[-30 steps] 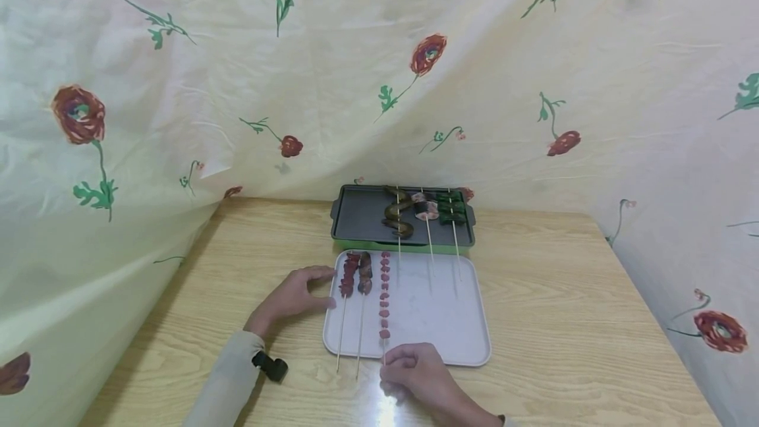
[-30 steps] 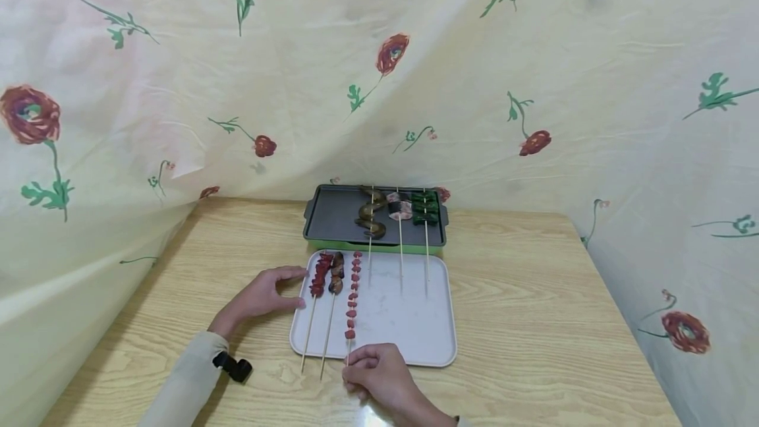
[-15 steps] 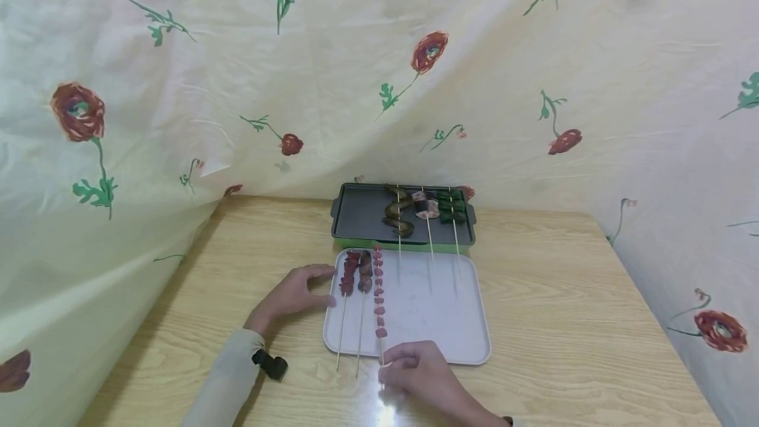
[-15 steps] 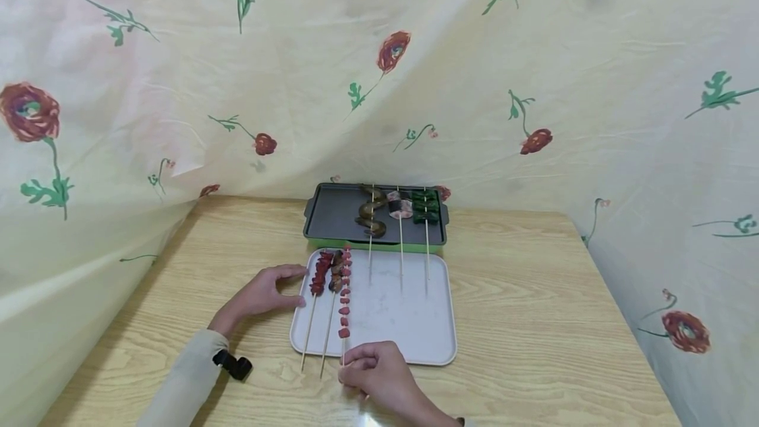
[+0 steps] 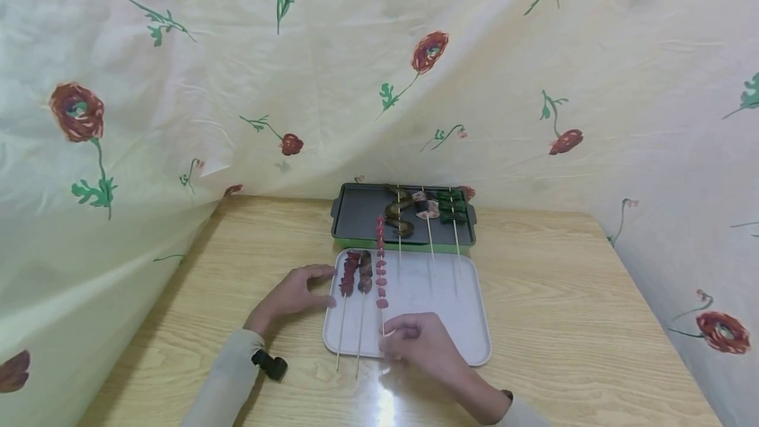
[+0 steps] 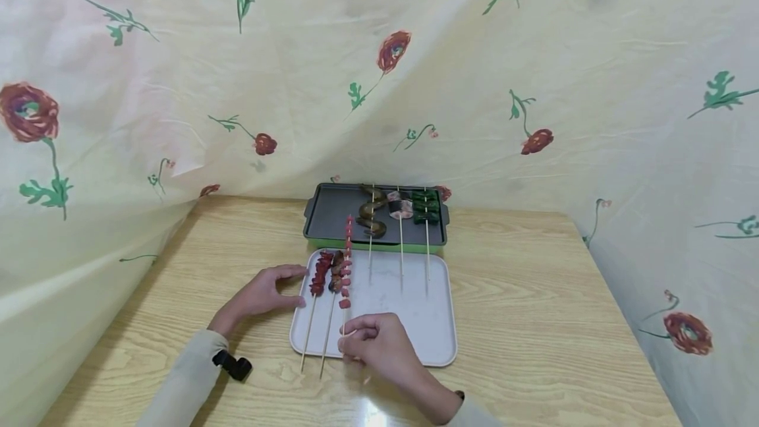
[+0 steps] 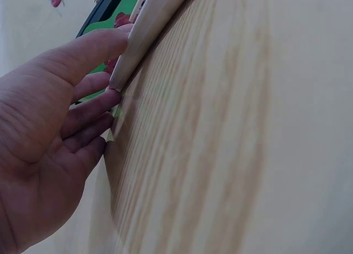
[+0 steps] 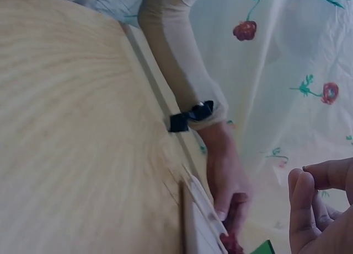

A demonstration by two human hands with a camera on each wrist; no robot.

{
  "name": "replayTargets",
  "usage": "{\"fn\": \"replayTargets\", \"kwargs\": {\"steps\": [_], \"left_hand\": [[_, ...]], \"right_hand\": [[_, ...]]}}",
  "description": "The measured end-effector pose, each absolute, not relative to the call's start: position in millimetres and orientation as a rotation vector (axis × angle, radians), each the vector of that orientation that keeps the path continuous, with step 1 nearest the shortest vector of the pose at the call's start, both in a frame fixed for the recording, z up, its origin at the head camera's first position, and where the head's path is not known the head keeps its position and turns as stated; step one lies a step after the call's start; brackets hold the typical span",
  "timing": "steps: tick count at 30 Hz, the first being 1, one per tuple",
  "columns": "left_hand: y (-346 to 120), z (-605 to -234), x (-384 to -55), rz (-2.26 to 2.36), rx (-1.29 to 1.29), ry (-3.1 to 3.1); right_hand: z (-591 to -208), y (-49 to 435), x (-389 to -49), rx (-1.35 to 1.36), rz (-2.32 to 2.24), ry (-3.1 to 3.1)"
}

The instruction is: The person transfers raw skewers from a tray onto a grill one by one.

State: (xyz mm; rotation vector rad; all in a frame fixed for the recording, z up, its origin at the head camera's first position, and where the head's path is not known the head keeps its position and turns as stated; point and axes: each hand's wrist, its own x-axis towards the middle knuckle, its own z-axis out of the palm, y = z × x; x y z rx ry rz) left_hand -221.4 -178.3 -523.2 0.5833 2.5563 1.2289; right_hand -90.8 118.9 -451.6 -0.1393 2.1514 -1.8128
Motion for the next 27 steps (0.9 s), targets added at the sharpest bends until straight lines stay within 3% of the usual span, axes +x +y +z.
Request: {"fn": "replayTargets", "kwargs": {"steps": [27], "left_hand": [[-178.9,-527.8,-224.7,1.228,0.574,2.552]], "right_hand": [[-428.8,109.6,-183.1,-0.126,-1.818,2.238]]}}
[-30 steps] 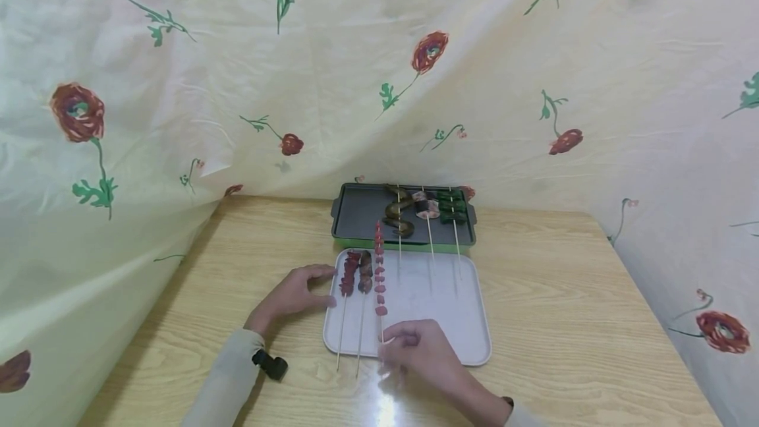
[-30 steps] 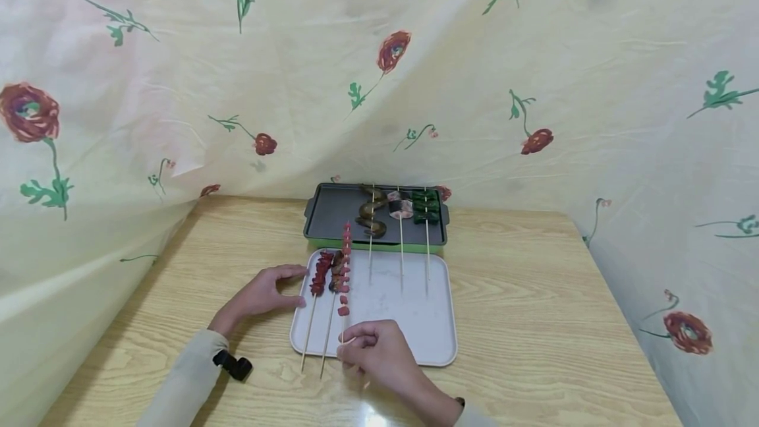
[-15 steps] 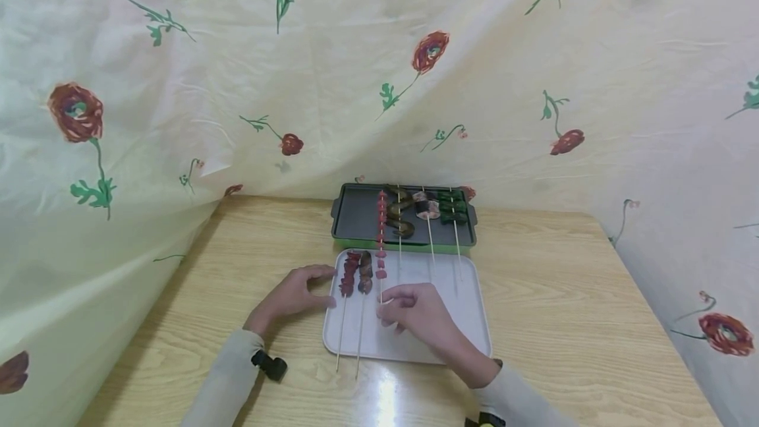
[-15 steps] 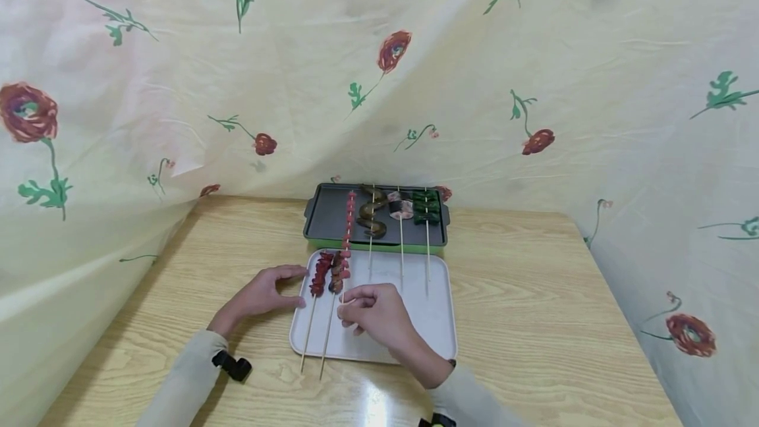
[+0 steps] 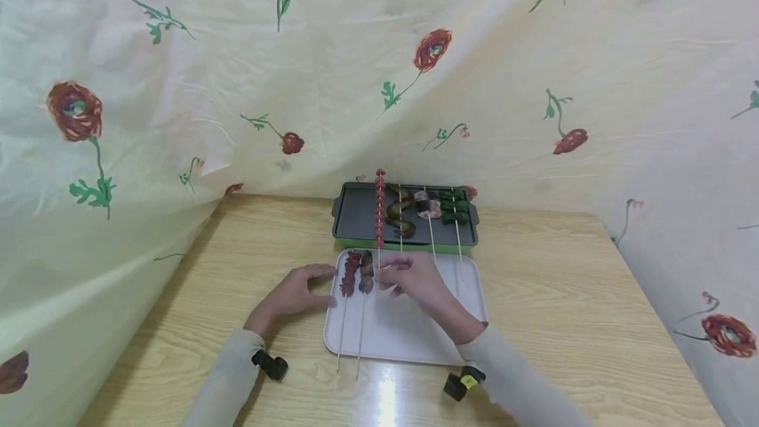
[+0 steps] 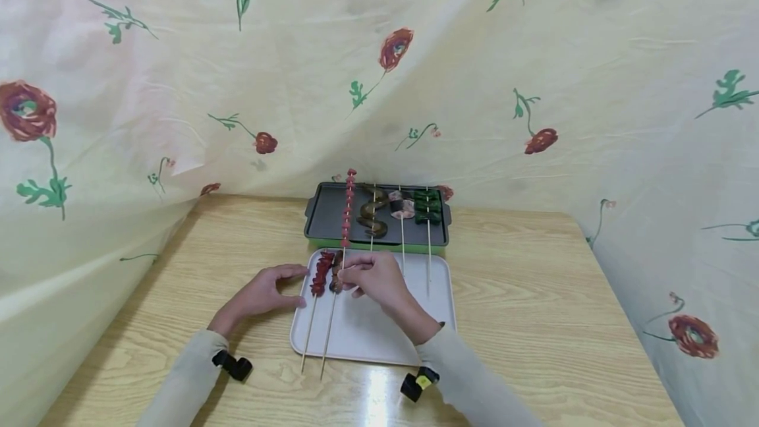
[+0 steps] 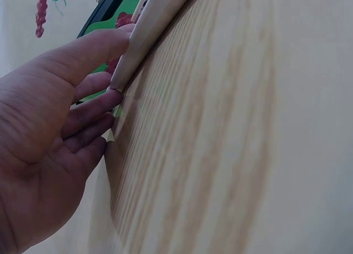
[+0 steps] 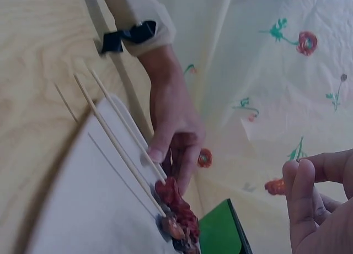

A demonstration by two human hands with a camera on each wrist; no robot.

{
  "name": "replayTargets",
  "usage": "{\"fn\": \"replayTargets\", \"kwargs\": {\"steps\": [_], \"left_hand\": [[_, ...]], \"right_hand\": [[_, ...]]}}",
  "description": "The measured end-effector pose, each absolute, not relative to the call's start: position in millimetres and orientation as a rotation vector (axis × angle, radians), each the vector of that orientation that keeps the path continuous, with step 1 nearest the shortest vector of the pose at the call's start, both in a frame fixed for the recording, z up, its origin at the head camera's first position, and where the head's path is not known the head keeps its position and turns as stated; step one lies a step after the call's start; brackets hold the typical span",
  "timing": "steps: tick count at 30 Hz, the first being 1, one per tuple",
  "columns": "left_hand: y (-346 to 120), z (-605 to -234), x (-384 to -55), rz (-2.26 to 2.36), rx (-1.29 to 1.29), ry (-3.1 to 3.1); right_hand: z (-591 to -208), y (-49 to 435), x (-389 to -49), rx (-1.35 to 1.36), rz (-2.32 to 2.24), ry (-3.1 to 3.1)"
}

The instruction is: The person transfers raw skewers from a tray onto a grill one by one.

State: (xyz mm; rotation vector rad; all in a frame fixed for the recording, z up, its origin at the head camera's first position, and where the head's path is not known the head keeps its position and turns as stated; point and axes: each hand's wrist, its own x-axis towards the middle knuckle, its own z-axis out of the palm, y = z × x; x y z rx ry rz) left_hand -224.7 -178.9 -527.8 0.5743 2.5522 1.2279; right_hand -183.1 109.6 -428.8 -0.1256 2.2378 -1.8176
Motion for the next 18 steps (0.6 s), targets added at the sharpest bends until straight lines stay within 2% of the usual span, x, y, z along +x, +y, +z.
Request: {"fn": "replayTargets", "kwargs": {"steps": [6,18], "left_hand": [[-178.6,-528.2,-224.7,1.226,0.561,2.550],[-178.1,-525.6,-224.0,1.212,0.550,2.556]], "right_hand": [[-434.5,108.0,-202.5,-0.072,-1.824,2.230],[-438.8,106.6,-216.2,-0.004,-1.811,2.189]]}}
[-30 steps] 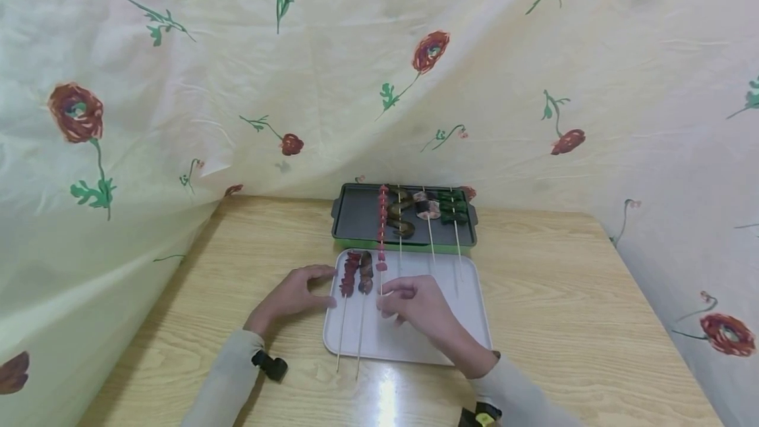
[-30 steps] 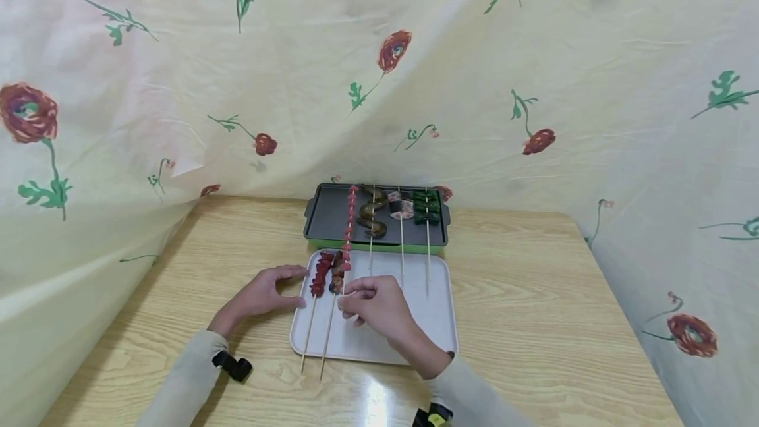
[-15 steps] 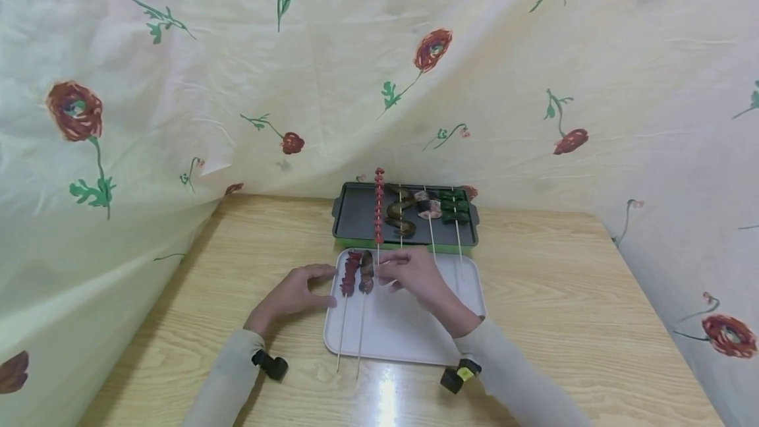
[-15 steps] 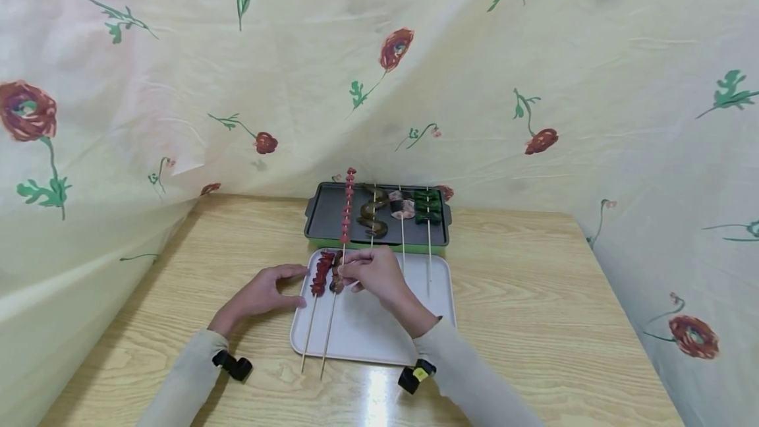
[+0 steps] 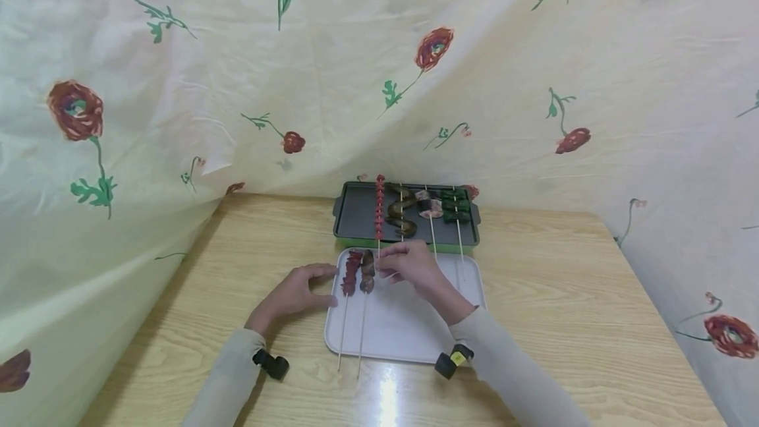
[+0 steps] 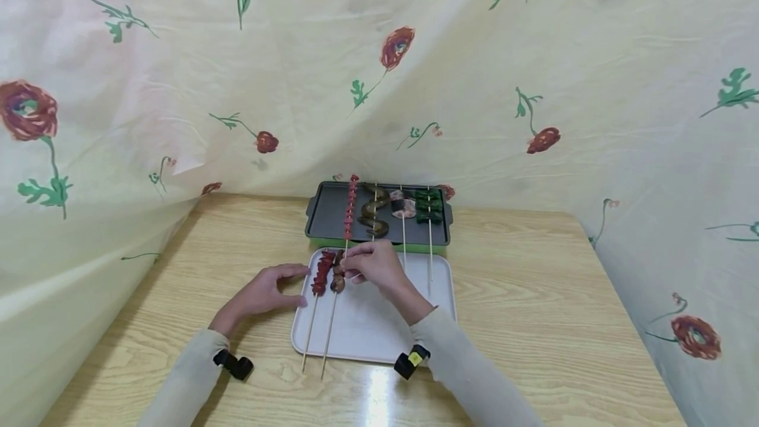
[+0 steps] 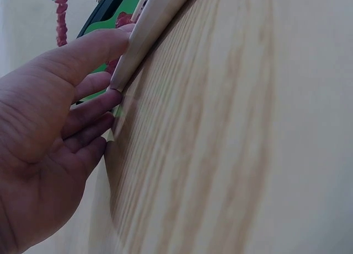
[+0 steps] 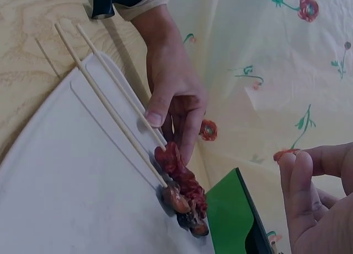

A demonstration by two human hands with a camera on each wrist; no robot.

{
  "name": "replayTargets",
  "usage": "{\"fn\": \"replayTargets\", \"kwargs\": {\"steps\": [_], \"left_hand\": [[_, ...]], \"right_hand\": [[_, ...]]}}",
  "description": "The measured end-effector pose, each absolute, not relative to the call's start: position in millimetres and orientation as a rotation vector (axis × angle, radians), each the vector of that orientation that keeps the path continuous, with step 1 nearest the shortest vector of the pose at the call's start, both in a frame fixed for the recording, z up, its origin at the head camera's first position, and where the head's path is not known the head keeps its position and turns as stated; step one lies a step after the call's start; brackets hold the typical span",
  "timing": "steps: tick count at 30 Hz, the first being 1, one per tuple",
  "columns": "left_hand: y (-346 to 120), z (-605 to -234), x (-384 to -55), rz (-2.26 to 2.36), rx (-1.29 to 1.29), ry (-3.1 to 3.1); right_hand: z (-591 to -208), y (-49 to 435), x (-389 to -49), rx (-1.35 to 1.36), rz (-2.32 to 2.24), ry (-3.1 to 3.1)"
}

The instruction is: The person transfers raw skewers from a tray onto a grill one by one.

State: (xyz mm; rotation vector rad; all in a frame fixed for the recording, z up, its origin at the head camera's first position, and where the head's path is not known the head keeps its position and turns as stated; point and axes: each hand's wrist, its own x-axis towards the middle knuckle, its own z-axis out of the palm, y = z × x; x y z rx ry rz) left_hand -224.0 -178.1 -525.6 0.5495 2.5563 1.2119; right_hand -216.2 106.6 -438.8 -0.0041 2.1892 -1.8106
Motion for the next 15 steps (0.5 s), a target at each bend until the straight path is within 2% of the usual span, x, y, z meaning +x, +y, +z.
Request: {"fn": "replayTargets", "kwargs": {"steps": [15], "left_hand": [[-177.7,-525.2,-223.9,1.213,0.549,2.557]], "right_hand": [[-440.6,104.0,-221.5,0.033,-1.802,2.151]]}}
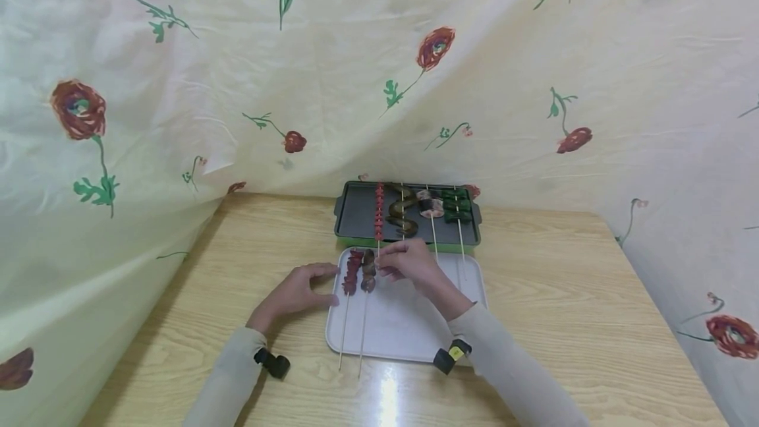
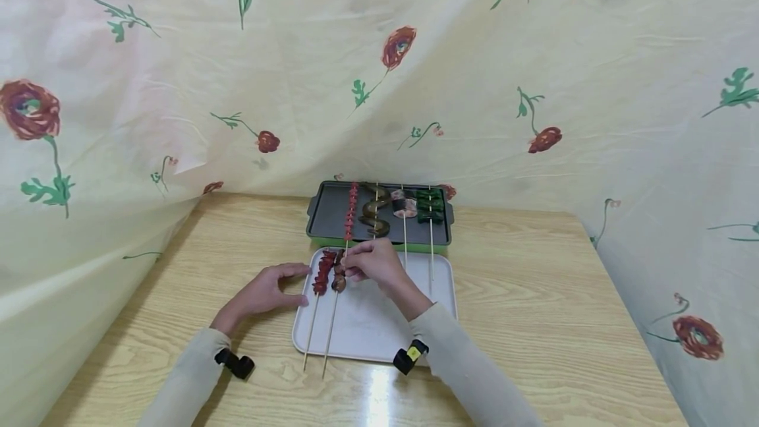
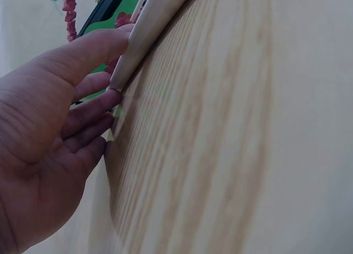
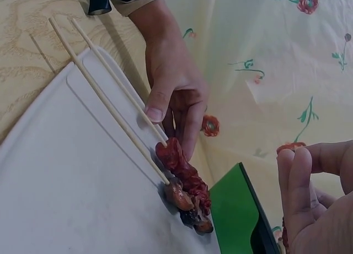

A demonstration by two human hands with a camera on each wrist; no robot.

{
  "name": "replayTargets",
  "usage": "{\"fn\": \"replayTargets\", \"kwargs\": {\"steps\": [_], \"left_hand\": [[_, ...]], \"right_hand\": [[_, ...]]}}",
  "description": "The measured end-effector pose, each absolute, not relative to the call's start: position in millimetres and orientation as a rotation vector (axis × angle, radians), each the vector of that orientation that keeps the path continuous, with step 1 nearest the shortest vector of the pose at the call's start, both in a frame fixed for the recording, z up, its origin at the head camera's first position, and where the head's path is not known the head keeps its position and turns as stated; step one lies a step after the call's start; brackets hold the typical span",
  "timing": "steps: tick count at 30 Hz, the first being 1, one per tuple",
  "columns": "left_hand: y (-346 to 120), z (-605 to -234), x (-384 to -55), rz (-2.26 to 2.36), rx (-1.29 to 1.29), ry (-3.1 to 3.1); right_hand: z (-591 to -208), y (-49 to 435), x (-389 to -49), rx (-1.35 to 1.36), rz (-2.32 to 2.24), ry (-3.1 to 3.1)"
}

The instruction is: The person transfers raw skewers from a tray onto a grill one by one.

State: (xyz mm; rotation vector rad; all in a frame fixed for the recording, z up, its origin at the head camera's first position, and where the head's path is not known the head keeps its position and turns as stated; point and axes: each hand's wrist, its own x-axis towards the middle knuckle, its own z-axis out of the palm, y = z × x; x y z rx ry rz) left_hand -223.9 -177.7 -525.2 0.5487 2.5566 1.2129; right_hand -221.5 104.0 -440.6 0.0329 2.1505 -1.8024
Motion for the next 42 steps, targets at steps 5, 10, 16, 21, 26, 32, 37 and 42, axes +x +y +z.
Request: {"fn": "replayTargets", "kwargs": {"steps": [5,10,16,21,26,32,37,42], "left_hand": [[-176.8,-523.7,-223.5,1.220,0.546,2.551],[-176.5,-523.1,-222.8,1.218,0.543,2.544],[-176.1,-522.1,-221.7,1.245,0.533,2.523],[-175.8,-522.1,-220.9,1.242,0.535,2.530],[-175.5,-522.1,-221.1,1.238,0.540,2.538],[-176.4,-522.6,-222.0,1.226,0.538,2.546],[-176.6,-525.3,-223.5,1.216,0.539,2.554],[-176.6,-525.8,-223.9,1.203,0.532,2.560]], "right_hand": [[-442.8,105.5,-224.8,0.042,-1.812,2.137],[-446.5,108.0,-228.1,0.037,-1.832,2.112],[-447.8,110.4,-227.1,0.028,-1.802,2.125],[-448.5,111.9,-224.6,0.021,-1.749,2.159],[-448.0,112.8,-220.3,0.020,-1.723,2.184],[-448.9,114.2,-214.8,0.032,-1.705,2.202],[-448.2,118.4,-207.7,0.004,-1.687,2.251],[-437.6,126.9,-196.7,-0.008,-1.701,2.271]]}}
